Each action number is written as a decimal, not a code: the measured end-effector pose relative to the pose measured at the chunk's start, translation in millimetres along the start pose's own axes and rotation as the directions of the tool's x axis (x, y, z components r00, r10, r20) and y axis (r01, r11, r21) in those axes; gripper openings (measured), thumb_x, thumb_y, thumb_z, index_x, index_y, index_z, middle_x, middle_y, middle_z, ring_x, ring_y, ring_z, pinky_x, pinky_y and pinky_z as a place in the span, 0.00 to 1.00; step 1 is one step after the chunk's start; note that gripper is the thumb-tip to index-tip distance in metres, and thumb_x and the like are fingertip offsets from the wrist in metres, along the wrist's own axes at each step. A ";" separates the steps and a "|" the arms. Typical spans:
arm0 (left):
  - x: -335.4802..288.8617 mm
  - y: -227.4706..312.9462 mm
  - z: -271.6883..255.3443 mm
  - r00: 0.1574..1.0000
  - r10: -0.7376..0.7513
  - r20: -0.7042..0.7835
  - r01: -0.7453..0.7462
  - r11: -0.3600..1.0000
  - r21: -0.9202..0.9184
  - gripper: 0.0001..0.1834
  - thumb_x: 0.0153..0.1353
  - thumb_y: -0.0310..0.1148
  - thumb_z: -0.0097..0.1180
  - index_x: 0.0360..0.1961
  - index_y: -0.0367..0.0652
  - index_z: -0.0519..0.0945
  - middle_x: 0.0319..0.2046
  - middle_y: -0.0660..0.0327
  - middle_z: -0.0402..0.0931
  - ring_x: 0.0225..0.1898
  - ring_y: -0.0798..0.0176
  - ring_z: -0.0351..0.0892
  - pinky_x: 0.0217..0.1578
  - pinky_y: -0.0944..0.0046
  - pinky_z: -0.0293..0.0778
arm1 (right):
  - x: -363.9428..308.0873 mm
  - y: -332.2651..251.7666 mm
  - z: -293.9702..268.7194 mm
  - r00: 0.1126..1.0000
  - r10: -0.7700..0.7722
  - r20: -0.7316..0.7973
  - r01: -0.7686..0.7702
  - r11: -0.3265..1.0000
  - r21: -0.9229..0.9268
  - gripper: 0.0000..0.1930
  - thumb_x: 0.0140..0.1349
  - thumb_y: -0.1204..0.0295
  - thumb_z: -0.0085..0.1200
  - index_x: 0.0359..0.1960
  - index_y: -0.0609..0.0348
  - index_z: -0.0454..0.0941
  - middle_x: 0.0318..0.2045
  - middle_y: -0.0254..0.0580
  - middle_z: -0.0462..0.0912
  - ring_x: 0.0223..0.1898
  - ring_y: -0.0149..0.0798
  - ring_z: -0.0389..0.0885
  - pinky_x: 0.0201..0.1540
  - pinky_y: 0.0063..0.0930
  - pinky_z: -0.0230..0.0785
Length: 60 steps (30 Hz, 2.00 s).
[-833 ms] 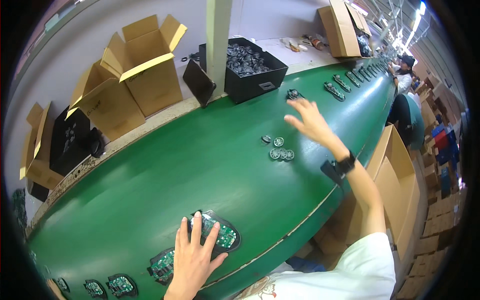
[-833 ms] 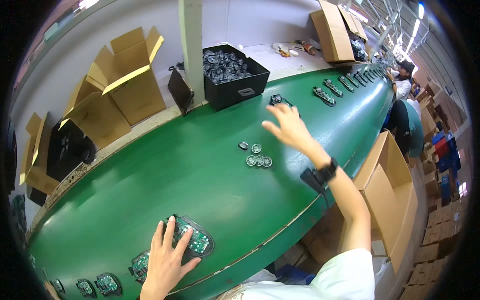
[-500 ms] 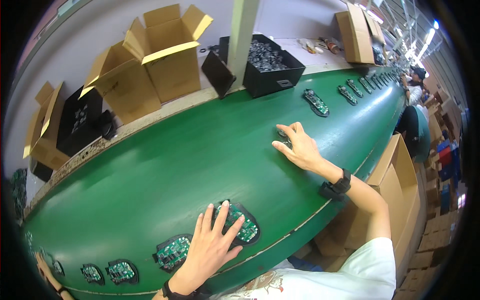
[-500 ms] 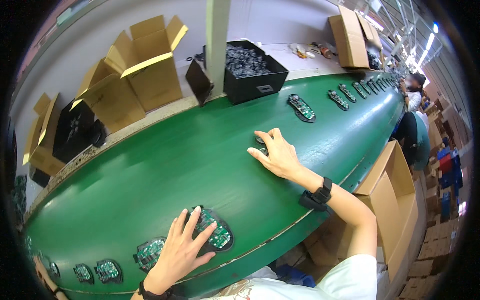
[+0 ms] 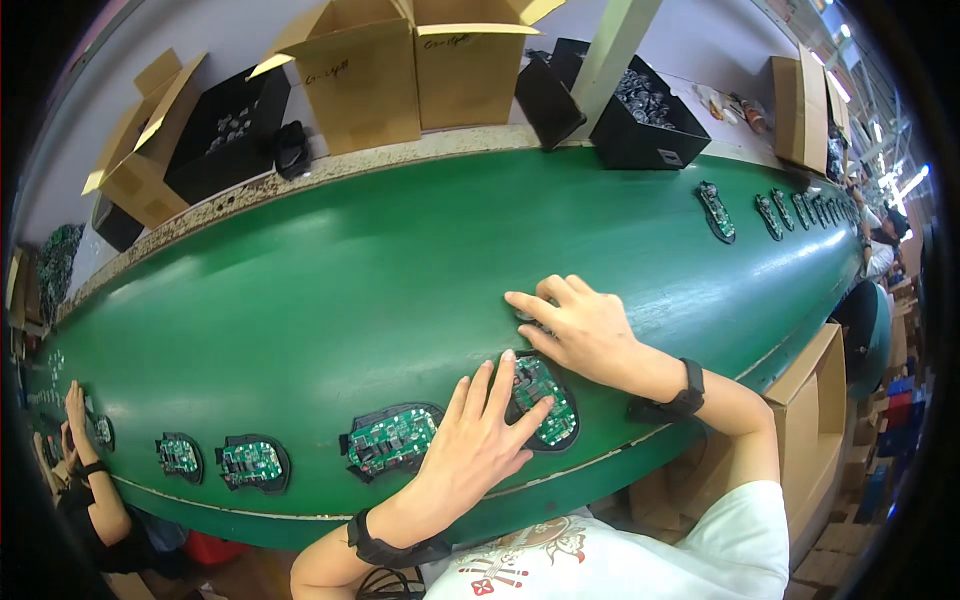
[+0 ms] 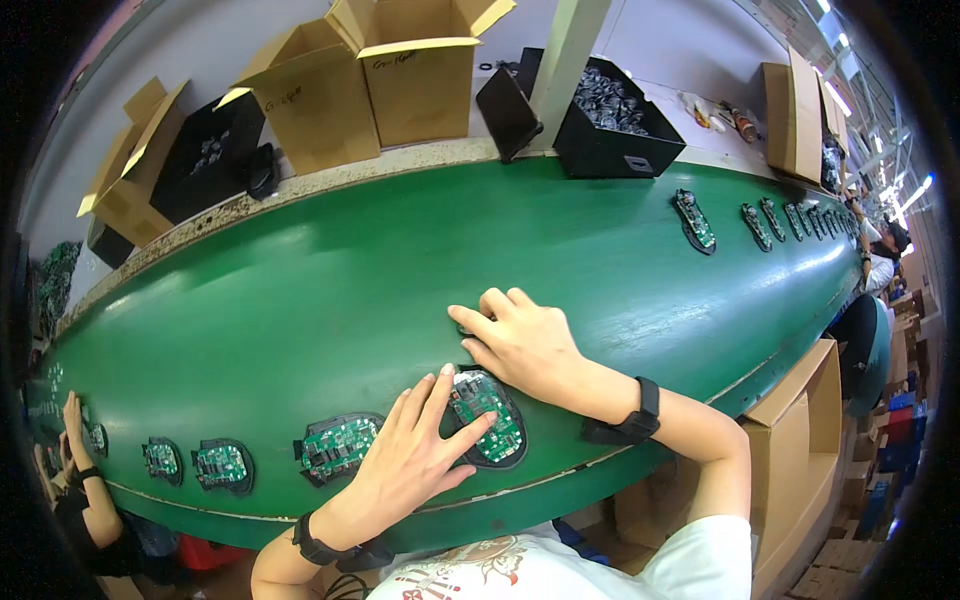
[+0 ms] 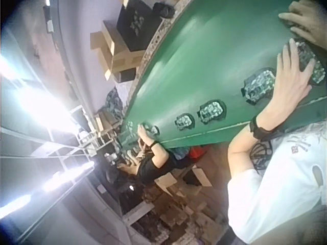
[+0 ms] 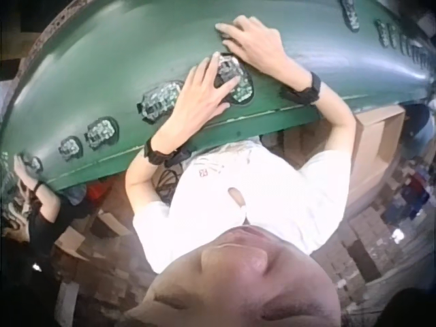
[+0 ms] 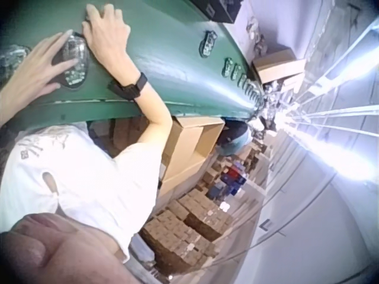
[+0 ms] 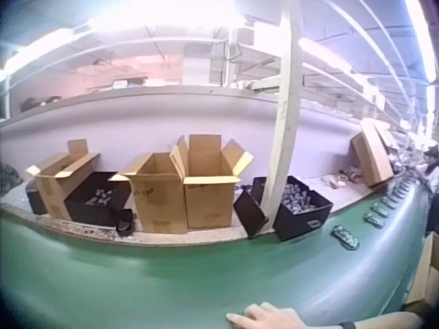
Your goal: The person assembles small electronic devices on a green workbench. They repeatedly pick up circular components and place them onto green circuit boards, then move the assembled units along the table. Cardboard boxes and bins of parts are visible nearby.
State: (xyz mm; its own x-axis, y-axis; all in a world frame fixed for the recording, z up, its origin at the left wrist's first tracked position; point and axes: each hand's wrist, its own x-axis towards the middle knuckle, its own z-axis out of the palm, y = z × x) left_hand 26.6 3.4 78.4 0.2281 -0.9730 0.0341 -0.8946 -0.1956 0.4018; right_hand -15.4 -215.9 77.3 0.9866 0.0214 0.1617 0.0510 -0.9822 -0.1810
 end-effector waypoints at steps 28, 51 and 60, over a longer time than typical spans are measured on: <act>4.3 9.7 3.4 0.999 -0.032 -0.019 0.035 0.986 0.161 0.33 0.51 0.40 0.71 0.61 0.60 0.77 0.64 0.36 0.65 0.64 0.42 0.69 0.63 0.42 0.68 | -40.0 -31.3 -7.1 0.978 0.105 -0.179 -0.043 0.946 0.322 0.11 0.56 0.68 0.69 0.38 0.58 0.85 0.26 0.35 0.80 0.24 0.37 0.80 0.24 0.30 0.73; 18.7 2.7 -0.8 0.998 0.052 0.028 -0.054 0.997 0.059 0.25 0.62 0.30 0.51 0.62 0.49 0.77 0.61 0.30 0.66 0.58 0.42 0.73 0.60 0.44 0.72 | -33.4 -19.2 -31.1 0.984 -0.092 0.155 0.055 0.972 0.230 0.27 0.48 0.78 0.62 0.55 0.69 0.78 0.34 0.36 0.76 0.37 0.34 0.77 0.21 0.23 0.71; 19.5 -2.5 5.5 0.997 0.020 -0.075 -0.020 1.000 0.004 0.22 0.59 0.35 0.59 0.57 0.54 0.81 0.63 0.35 0.66 0.60 0.42 0.71 0.58 0.39 0.73 | -68.9 -28.8 -17.6 0.986 -0.142 -0.083 0.143 0.990 0.007 0.27 0.42 0.77 0.63 0.50 0.69 0.82 0.37 0.41 0.82 0.26 0.33 0.75 0.22 0.23 0.69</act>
State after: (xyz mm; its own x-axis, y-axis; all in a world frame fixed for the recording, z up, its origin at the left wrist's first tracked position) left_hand 31.1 -15.8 73.0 0.2382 -0.9649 0.1103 -0.9003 -0.1768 0.3977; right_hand -87.6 -192.4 88.4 0.9531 0.1455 0.2655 0.1932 -0.9675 -0.1631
